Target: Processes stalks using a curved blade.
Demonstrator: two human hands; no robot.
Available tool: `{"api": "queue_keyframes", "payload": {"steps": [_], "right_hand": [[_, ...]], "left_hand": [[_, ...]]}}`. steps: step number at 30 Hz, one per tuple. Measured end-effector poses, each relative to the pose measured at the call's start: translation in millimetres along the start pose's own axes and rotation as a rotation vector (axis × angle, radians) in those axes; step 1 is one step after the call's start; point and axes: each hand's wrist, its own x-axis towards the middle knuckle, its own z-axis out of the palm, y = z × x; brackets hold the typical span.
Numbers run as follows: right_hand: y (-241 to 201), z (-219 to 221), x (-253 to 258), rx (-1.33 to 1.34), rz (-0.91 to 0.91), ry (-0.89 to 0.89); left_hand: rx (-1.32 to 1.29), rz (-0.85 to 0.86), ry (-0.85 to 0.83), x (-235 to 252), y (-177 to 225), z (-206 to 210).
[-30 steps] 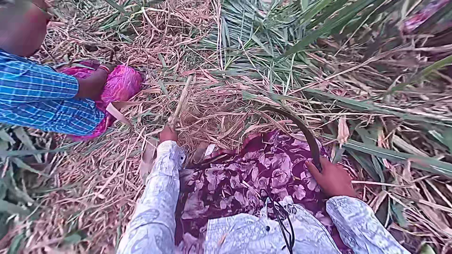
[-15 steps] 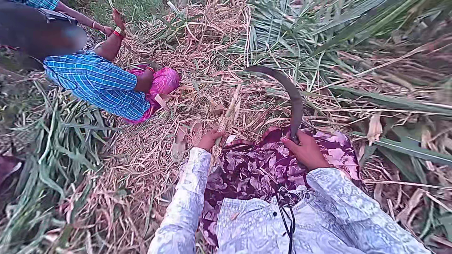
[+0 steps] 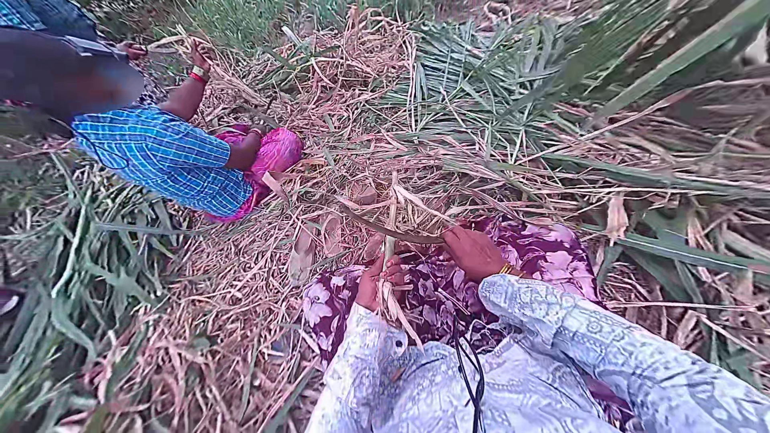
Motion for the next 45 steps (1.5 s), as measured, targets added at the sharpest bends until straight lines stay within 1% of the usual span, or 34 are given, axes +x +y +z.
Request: {"api": "queue_keyframes", "payload": {"steps": [1,2,4,5,6,9,11,12,14,16,17,18,19,20,21,22,23,24,25,27,29,30,31,32,33,34,35,36,37,38,40,41,43,45], "right_hand": [[13.1,-0.2,4.0,-0.032,0.021,-0.042],[29.2,-1.0,10.1,-0.058,0.092,-0.075],[59.2,-5.7,27.2,-0.054,0.398,-0.145],[61.1,-11.2,35.6,-0.040,0.538,-0.193],[55.3,-12.3,42.7,-0.039,0.591,-0.228],[7.0,-20.9,55.4,0.002,0.488,-0.402],[-17.9,-24.8,54.8,0.018,0.343,-0.417],[-28.2,-25.0,50.3,0.020,0.262,-0.382],[-43.5,-21.0,39.5,0.042,0.093,-0.238],[-46.4,-10.9,33.9,0.039,0.007,-0.120],[-41.8,-7.4,35.5,0.027,0.049,-0.149],[-34.9,-6.1,40.5,0.029,0.164,-0.251],[-25.1,-7.0,48.6,0.064,0.336,-0.382],[-13.2,-8.9,56.2,0.169,0.504,-0.462],[-4.7,-11.8,59.3,0.289,0.621,-0.439],[-1.2,-21.3,62.4,0.344,0.669,-0.345],[-1.0,-35.6,64.3,0.347,0.663,-0.257],[-4.6,-47.3,61.6,0.330,0.619,-0.186],[-10.9,-54.2,56.1,0.316,0.553,-0.122],[-22.0,-55.2,45.3,0.243,0.357,0.036],[-22.9,-39.3,36.3,0.110,0.111,0.235],[-21.8,-30.9,32.0,0.065,0.023,0.271],[-19.8,-23.3,29.0,0.022,-0.021,0.270],[-17.4,-18.4,28.3,-0.008,0.017,0.211],[-14.5,-17.7,31.8,-0.014,0.166,0.055],[-7.3,-19.7,42.0,0.028,0.402,-0.165],[8.2,-19.1,53.3,0.133,0.624,-0.307],[25.6,-16.3,58.8,0.248,0.799,-0.337],[36.7,-15.8,59.2,0.291,0.882,-0.292],[42.6,-19.1,60.7,0.301,0.880,-0.212],[37.0,-34.2,60.8,0.352,0.745,-0.071],[28.0,-39.2,58.4,0.414,0.677,-0.048],[12.0,-47.9,64.3,0.576,0.576,-0.029],[-0.6,-52.2,72.4,0.749,0.532,-0.013]], "left_hand": [[-0.060,-0.023,-0.034,-7.7,-2.6,-0.5],[-0.092,-0.033,-0.045,-15.9,-6.2,2.5],[-0.122,-0.032,-0.003,-27.8,-12.8,12.9],[-0.129,-0.018,0.035,-29.3,-15.6,17.5],[-0.131,0.000,0.066,-27.3,-15.9,20.6],[-0.131,0.021,0.140,-18.8,-2.8,26.8],[-0.120,0.020,0.176,-15.7,7.6,23.8],[-0.116,0.023,0.206,-15.9,9.9,19.9],[-0.081,0.043,0.292,-18.3,10.9,13.3],[-0.023,0.041,0.329,-23.3,9.3,4.4],[0.004,0.031,0.320,-25.9,7.3,1.2],[0.049,0.012,0.286,-28.7,5.5,-2.5],[0.105,0.008,0.256,-30.6,3.3,-5.1],[0.155,0.021,0.241,-32.0,1.6,-7.6],[0.173,0.050,0.267,-34.2,1.1,-8.2],[0.170,0.083,0.305,-34.1,3.3,-7.6],[0.154,0.102,0.331,-32.6,5.2,-7.8],[0.134,0.100,0.339,-33.8,6.1,-11.3],[0.119,0.088,0.347,-36.8,6.4,-14.8],[0.109,0.077,0.335,-39.1,7.6,-18.3],[0.090,0.057,0.245,-37.5,8.1,-16.1],[0.058,0.040,0.185,-37.7,7.0,-15.3],[0.022,0.021,0.116,-38.3,5.8,-14.3],[-0.009,0.007,0.046,-39.2,4.6,-12.9],[-0.020,0.004,-0.020,-40.8,3.3,-11.1],[-0.016,0.010,-0.071,-43.7,1.1,-9.0],[0.016,0.024,-0.097,-48.3,-1.9,-6.1],[0.073,0.049,-0.098,-54.0,-5.0,-2.4],[0.150,0.085,-0.071,-59.1,-6.0,1.8],[0.231,0.134,-0.025,-60.3,-4.5,6.5],[0.411,0.237,0.108,-59.1,-3.7,10.0],[0.503,0.265,0.183,-60.6,-4.4,7.3],[0.657,0.258,0.255,-57.8,-3.1,3.7],[0.749,0.209,0.269,-52.7,-8.2,3.7]]}}
